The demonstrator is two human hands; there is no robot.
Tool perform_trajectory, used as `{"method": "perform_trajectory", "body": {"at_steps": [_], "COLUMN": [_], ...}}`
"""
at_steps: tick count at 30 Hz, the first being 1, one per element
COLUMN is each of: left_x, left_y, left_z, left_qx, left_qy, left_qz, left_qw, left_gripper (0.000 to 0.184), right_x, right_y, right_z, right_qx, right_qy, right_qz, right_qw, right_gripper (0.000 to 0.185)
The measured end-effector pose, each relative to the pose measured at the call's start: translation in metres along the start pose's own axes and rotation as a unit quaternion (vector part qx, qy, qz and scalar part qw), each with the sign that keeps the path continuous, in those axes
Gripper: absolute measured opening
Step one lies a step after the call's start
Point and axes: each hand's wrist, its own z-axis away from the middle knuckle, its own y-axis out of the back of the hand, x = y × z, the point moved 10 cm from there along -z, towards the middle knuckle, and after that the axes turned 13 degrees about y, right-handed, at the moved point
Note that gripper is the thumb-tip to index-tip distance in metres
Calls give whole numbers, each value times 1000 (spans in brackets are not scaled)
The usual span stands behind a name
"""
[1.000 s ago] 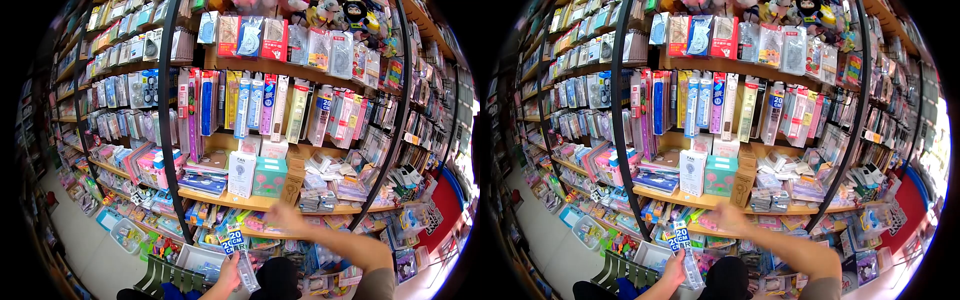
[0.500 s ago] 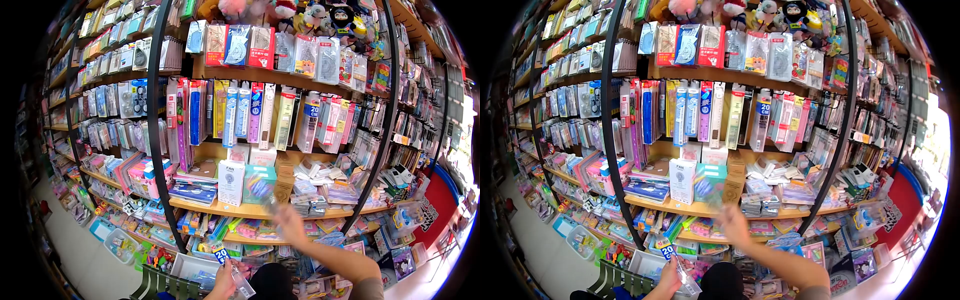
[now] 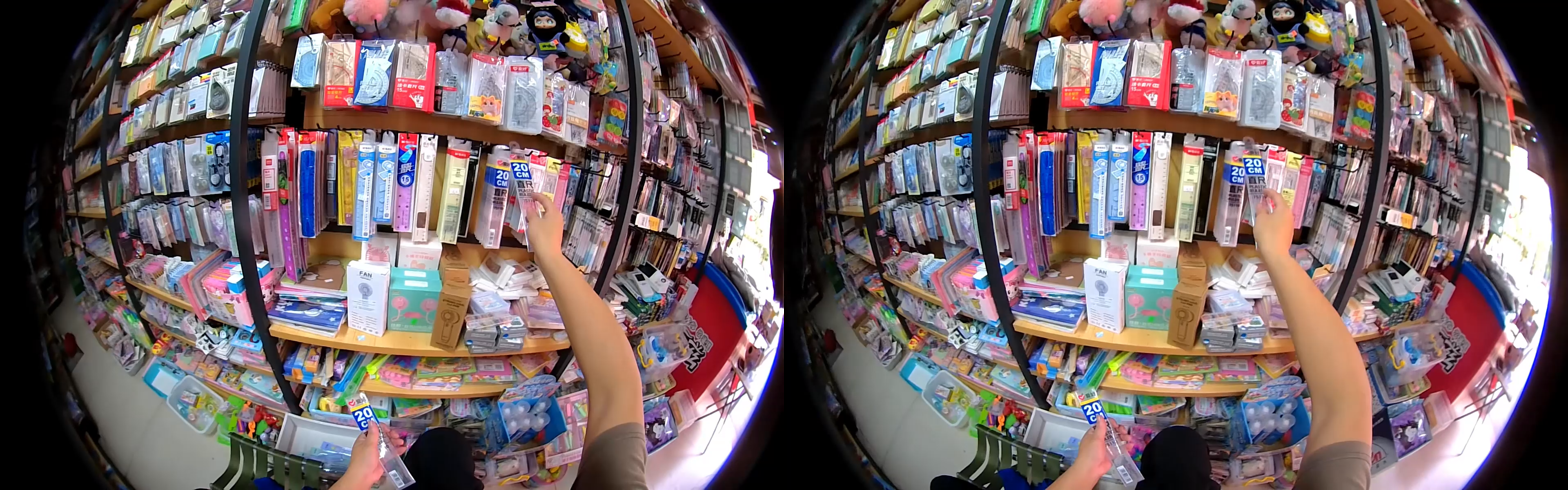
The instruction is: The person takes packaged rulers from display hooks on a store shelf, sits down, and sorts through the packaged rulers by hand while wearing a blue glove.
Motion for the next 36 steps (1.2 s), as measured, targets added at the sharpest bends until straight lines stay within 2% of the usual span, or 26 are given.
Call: {"method": "perform_trajectory", "body": {"at_steps": [3, 9, 15, 18, 21, 22, 23, 24, 25, 26, 27, 28, 29, 30, 31, 32, 34, 36], "left_x": [1, 0, 2, 8, 12, 12, 13, 13, 14, 16, 17, 17, 17, 17, 18, 19, 24, 32], "left_y": [2, 2, -2, -7, -5, -4, -4, -2, 0, 1, 3, 7, 10, 12, 15, 18, 10, -7], "left_z": [-1, 2, 1, 7, 10, 9, 8, 8, 7, 6, 5, 4, 2, 1, 1, -1, 1, 14], "left_qx": [-8, -5, -31, -32, -22, -23, -25, -18, -11, -6, 0, 4, 7, 11, 13, 15, -18, -45], "left_qy": [1, 7, 8, 5, -1, -5, -11, -17, -22, -28, -40, -53, -65, -72, -80, -87, -102, -95], "left_qz": [0, 13, 20, 48, 69, 72, 74, 66, 56, 46, 52, 58, 63, 53, 42, 31, 6, 10], "left_qw": [1000, 1000, 999, 998, 997, 997, 997, 998, 998, 999, 998, 997, 996, 996, 996, 996, 995, 994], "left_gripper": [35, 35, 31, 29, 25, 25, 23, 22, 22, 22, 22, 22, 22, 22, 23, 23, 28, 31], "right_x": [-2, 9, 35, 25, -15, -19, -35, -84, -73, -89, -95, -107, -123, -138, -148, -152, -140, -114], "right_y": [-1, -10, -56, -63, -85, -104, -109, -100, -120, -125, -122, -118, -105, -91, -84, -76, -79, -86], "right_z": [1, 3, -1, 13, 60, 94, 134, 174, 236, 293, 353, 420, 446, 466, 477, 478, 477, 460], "right_qx": [-14, -8, -146, -161, -194, -313, -305, -415, -495, -584, -664, -714, -662, -693, -697, -671, -603, -587], "right_qy": [-6, -30, -42, -22, 128, 33, 53, -18, -5, 0, 8, -46, 2, -36, -16, -122, -126, -195], "right_qz": [17, -38, 7, 85, 65, -56, -114, -150, -165, -196, -147, -266, -338, -335, -347, -380, -419, -391], "right_qw": [1000, 999, 988, 983, 970, 948, 944, 897, 853, 788, 733, 646, 669, 637, 627, 625, 667, 682], "right_gripper": [30, 32, 42, 48, 40, 29, 23, 26, 32, 34, 35, 37, 39, 36, 30, 22, 18, 18]}}
